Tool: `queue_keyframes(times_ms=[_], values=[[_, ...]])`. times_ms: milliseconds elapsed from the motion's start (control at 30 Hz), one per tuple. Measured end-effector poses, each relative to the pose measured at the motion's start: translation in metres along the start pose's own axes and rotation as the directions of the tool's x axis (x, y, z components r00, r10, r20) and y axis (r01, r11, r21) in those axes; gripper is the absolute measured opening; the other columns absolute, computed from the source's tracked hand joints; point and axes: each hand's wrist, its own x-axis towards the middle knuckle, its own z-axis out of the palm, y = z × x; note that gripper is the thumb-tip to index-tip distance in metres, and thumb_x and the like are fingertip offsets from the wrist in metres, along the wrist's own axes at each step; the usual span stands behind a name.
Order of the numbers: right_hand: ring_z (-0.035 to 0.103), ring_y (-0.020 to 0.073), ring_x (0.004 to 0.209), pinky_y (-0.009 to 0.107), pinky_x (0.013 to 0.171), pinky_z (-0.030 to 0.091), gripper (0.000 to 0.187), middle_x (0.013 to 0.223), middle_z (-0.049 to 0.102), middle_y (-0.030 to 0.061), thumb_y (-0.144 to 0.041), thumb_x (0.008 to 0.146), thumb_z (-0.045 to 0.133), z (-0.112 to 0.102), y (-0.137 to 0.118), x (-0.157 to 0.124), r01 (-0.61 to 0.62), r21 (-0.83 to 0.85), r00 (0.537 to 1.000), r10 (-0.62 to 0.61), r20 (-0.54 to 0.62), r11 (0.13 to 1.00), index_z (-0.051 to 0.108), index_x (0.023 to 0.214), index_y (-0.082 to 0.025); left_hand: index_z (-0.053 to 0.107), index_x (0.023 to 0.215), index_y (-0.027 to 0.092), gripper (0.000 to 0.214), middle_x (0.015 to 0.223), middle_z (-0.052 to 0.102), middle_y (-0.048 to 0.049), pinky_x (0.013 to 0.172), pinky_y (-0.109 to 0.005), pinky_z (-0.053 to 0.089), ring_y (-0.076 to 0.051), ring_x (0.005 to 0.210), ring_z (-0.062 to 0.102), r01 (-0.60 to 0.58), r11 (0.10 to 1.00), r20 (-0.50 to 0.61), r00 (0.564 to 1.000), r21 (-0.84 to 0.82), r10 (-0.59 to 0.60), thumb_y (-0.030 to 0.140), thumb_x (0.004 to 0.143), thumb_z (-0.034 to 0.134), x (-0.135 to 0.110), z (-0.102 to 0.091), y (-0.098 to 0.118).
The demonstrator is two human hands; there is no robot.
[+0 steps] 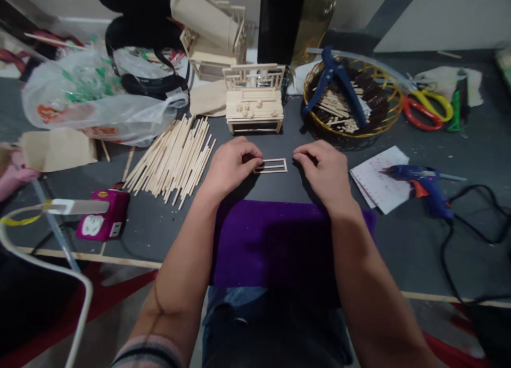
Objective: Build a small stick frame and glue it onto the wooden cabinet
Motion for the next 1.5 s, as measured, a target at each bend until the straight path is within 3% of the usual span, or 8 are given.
queue_keyframes(times_ms=[200, 333, 833, 1300, 1400, 1500], values=[[0.063, 0.0217, 0.085, 0.034, 0.075, 0.046, 0.017, 0.091, 0.070, 0.0058, -0.020, 0.085, 0.057, 0.007, 0.003, -0.001, -0.061, -0.001, 0.990, 0.061, 0.131, 0.998, 0.073, 0.092, -0.023, 0.071, 0.084, 0.020, 0.009, 0.083, 0.063, -0.0024, 0.070, -0.030, 0.041, -0.017, 0.083, 0.056, -0.066, 0.980, 0.079, 0.996, 0.189, 0.052, 0.020, 0.083, 0.063, 0.001, 0.012, 0.006], [0.062, 0.0212, 0.084, 0.033, 0.073, 0.044, 0.019, 0.089, 0.069, 0.0056, -0.020, 0.086, 0.057, 0.010, 0.001, 0.000, -0.075, -0.026, 0.984, 0.078, 0.159, 0.997, 0.074, 0.093, -0.024, 0.072, 0.084, 0.020, 0.011, 0.083, 0.063, -0.0033, 0.069, -0.030, 0.039, -0.019, 0.085, 0.055, -0.086, 0.951, 0.122, 0.991, 0.296, 0.052, 0.021, 0.085, 0.061, 0.003, 0.016, 0.005], [0.061, 0.0196, 0.082, 0.030, 0.068, 0.041, 0.019, 0.088, 0.067, 0.0044, -0.022, 0.087, 0.057, 0.009, -0.001, 0.000, -0.070, -0.080, 0.979, 0.084, 0.188, 0.994, 0.075, 0.093, -0.026, 0.072, 0.086, 0.020, 0.014, 0.085, 0.064, -0.0048, 0.067, -0.030, 0.039, -0.021, 0.087, 0.056, -0.034, 0.922, 0.139, 0.990, 0.387, -0.022, 0.025, 0.087, 0.059, 0.002, 0.016, 0.014], [0.061, 0.0192, 0.084, 0.031, 0.071, 0.042, 0.018, 0.090, 0.068, 0.0039, -0.021, 0.086, 0.058, 0.007, -0.001, 0.000, -0.084, -0.074, 0.974, 0.097, 0.203, 0.994, 0.074, 0.093, -0.026, 0.072, 0.088, 0.020, 0.013, 0.087, 0.065, -0.0048, 0.072, -0.031, 0.042, -0.021, 0.089, 0.057, -0.059, 0.938, 0.166, 0.986, 0.341, 0.002, 0.024, 0.086, 0.060, 0.001, 0.014, 0.014], [0.061, 0.0197, 0.083, 0.032, 0.072, 0.043, 0.018, 0.090, 0.067, 0.0046, -0.021, 0.085, 0.058, 0.006, -0.001, 0.000, -0.082, -0.051, 0.977, 0.091, 0.194, 0.995, 0.074, 0.093, -0.025, 0.072, 0.089, 0.020, 0.013, 0.086, 0.066, -0.0037, 0.076, -0.031, 0.044, -0.019, 0.088, 0.058, -0.065, 0.975, 0.111, 0.993, 0.214, 0.041, 0.023, 0.085, 0.060, 0.001, 0.007, 0.008], [0.061, 0.0194, 0.082, 0.032, 0.073, 0.043, 0.017, 0.087, 0.066, 0.0042, -0.021, 0.086, 0.058, 0.004, -0.001, -0.001, -0.060, 0.007, 0.983, 0.058, 0.175, 0.998, 0.073, 0.090, -0.025, 0.072, 0.086, 0.019, 0.013, 0.086, 0.067, -0.0028, 0.078, -0.031, 0.046, -0.016, 0.084, 0.060, -0.006, 0.995, 0.012, 1.000, 0.099, 0.005, 0.023, 0.085, 0.059, 0.001, -0.003, -0.002]])
